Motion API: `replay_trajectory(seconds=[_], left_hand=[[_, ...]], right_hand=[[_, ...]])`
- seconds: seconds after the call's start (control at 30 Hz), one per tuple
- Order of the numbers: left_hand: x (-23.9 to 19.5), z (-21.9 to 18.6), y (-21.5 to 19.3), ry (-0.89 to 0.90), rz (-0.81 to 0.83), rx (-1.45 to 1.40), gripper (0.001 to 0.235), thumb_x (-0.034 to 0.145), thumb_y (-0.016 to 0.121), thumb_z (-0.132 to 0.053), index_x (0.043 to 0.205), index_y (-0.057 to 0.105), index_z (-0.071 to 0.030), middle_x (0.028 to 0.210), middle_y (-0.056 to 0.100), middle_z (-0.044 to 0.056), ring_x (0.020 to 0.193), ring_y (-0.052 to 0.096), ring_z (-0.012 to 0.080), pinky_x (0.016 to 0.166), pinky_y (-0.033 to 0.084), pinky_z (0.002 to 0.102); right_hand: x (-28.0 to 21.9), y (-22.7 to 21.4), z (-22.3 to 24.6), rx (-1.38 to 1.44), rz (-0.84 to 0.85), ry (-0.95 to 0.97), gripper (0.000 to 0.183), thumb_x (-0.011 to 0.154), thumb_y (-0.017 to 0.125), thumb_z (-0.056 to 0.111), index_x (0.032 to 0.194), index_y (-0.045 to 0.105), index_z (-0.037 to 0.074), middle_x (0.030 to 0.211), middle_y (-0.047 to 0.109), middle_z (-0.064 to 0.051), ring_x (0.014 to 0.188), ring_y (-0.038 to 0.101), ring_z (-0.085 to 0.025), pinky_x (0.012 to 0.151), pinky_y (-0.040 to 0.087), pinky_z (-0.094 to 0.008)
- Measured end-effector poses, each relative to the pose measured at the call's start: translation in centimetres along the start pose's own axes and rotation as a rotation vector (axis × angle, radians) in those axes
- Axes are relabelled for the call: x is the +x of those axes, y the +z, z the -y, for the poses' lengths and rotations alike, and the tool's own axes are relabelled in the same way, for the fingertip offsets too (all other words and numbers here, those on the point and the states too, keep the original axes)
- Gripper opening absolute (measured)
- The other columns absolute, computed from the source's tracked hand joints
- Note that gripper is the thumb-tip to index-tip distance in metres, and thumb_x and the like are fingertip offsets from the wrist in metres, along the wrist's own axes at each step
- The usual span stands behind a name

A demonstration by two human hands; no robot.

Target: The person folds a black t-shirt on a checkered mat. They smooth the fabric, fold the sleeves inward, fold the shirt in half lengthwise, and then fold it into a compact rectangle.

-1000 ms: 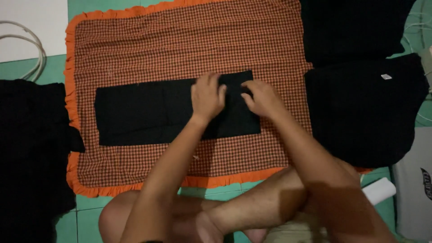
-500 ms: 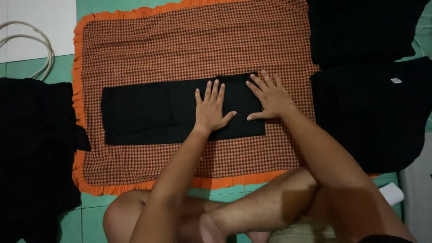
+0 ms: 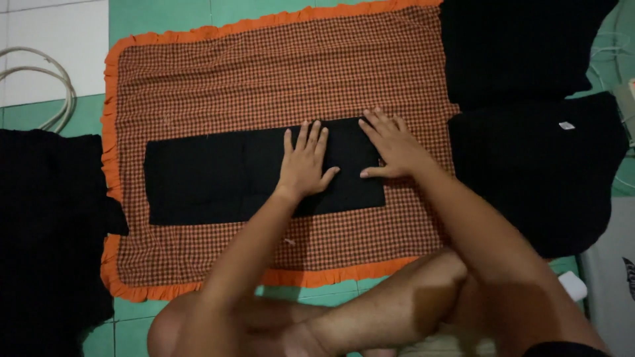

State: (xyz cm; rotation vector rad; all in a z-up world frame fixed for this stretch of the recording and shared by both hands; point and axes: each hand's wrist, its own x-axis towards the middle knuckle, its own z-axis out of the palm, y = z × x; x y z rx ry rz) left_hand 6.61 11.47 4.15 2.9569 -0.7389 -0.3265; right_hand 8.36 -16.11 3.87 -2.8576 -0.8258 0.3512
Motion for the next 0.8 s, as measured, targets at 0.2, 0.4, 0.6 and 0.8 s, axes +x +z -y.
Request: replay_trajectory(seconds=[0.2, 0.4, 0.6, 0.8], left_hand=[[-2.7, 0.6, 3.8, 0.616, -0.387, 0.154, 0.051, 0.081, 0.064, -0.064, 0.108, 0.065, -0.02, 0.094, 0.064, 0.004, 0.097, 0.059, 0.0273, 0.097, 0.04, 0.059], [-5.2, 0.1, 6.1, 0.651, -0.143, 0.209, 0.036, 0.087, 0.065, -0.043, 0.115, 0.064, -0.021, 0.105, 0.063, 0.003, 0.107, 0.056, 0.0257, 0.098, 0.04, 0.046], [-6.1, -1.5, 4.5, 0.492, -0.038, 0.229, 0.046, 0.085, 0.056, -0.054, 0.111, 0.069, -0.019, 0.109, 0.063, 0.007, 0.11, 0.053, 0.0276, 0.1, 0.036, 0.052], [-3.6, -7.5, 2.2, 0.433, -0.211, 0.083, 0.051, 0.078, 0.07, -0.053, 0.115, 0.069, -0.018, 0.103, 0.064, 0.008, 0.099, 0.063, 0.0295, 0.081, 0.048, 0.047]], right_hand=[[-2.5, -0.9, 0.9, -0.037, -0.058, -0.236, 0.135, 0.067, 0.062, 0.092, 0.162, 0.024, 0.003, 0.166, 0.025, -0.024, 0.154, 0.021, -0.043, 0.118, 0.026, -0.058], [-3.5, -0.4, 2.1, -0.082, 0.04, -0.147, 0.142, 0.064, 0.061, 0.096, 0.164, 0.017, 0.007, 0.168, 0.02, -0.021, 0.155, 0.018, -0.042, 0.118, 0.027, -0.057], [-3.4, -0.9, 2.0, -0.079, 0.202, 0.02, 0.146, 0.056, 0.065, 0.1, 0.166, 0.013, 0.02, 0.17, 0.014, -0.018, 0.156, 0.005, -0.045, 0.117, 0.017, -0.065], [2.6, 3.2, -2.7, 0.082, -0.168, 0.151, 0.09, 0.08, 0.067, 0.076, 0.148, 0.051, 0.02, 0.137, 0.055, -0.015, 0.129, 0.054, -0.04, 0.099, 0.045, -0.057]])
